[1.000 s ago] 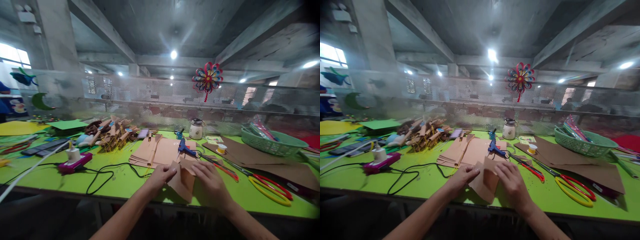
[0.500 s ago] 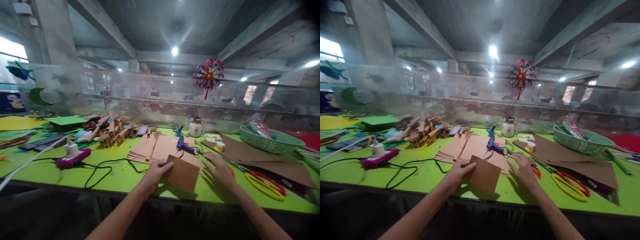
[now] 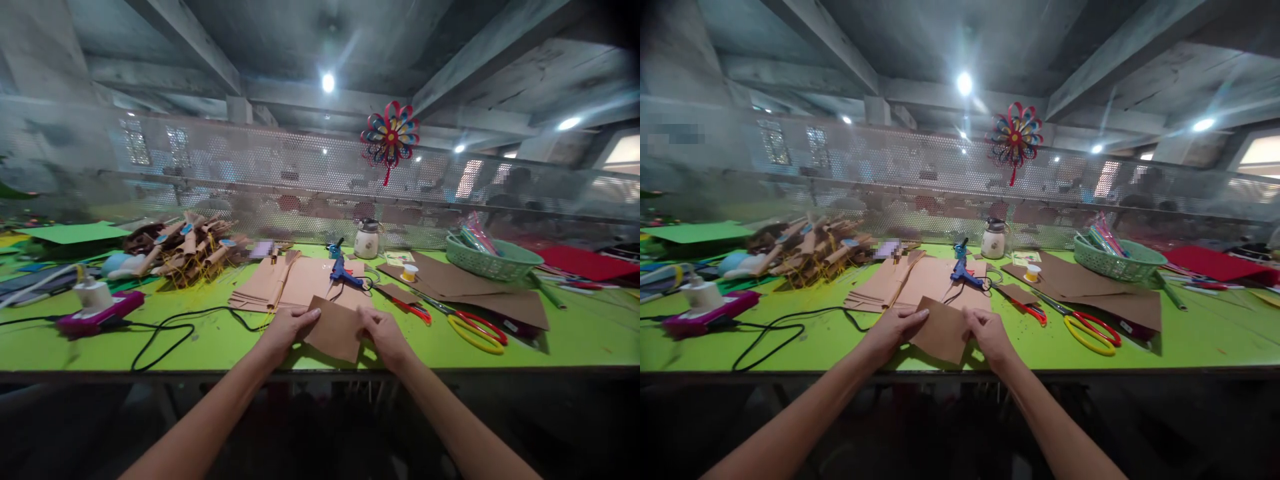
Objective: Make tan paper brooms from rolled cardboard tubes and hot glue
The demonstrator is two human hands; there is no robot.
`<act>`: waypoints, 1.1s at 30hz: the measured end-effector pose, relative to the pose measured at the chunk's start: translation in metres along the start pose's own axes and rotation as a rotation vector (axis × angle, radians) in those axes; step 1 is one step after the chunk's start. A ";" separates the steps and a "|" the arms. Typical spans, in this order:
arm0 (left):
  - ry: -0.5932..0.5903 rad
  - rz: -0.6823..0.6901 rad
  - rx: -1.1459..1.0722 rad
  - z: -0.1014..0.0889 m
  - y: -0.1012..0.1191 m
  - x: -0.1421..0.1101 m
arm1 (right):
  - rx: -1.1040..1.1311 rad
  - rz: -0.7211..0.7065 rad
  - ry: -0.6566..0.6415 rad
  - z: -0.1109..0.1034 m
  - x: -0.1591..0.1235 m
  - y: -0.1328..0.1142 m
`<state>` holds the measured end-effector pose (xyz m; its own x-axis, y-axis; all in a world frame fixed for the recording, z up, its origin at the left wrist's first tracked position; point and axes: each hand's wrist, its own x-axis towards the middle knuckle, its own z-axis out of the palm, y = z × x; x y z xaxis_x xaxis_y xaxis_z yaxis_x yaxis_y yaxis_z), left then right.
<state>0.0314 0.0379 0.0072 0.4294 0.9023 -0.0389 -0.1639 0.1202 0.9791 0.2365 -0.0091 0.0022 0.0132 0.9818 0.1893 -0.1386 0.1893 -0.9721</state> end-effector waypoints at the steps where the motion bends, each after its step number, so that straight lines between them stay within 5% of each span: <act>1: -0.001 0.005 0.017 0.000 0.000 0.000 | -0.039 -0.015 0.034 -0.002 0.002 0.002; 9: 0.207 0.133 0.079 -0.007 0.006 -0.005 | 0.039 0.038 0.163 -0.024 0.018 0.012; 16: 0.328 0.236 0.091 -0.009 0.002 -0.045 | 0.121 0.047 0.185 -0.027 0.021 0.015; 26: 0.229 0.250 0.237 -0.002 -0.015 -0.091 | 0.049 0.030 0.149 -0.030 0.022 0.021; 33: 0.210 0.151 0.426 -0.006 -0.067 -0.127 | -0.006 0.022 0.119 -0.030 0.021 0.021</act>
<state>-0.0172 -0.0819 -0.0546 0.2333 0.9658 0.1132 0.1858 -0.1585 0.9697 0.2636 0.0163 -0.0187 0.1281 0.9803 0.1501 -0.1347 0.1671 -0.9767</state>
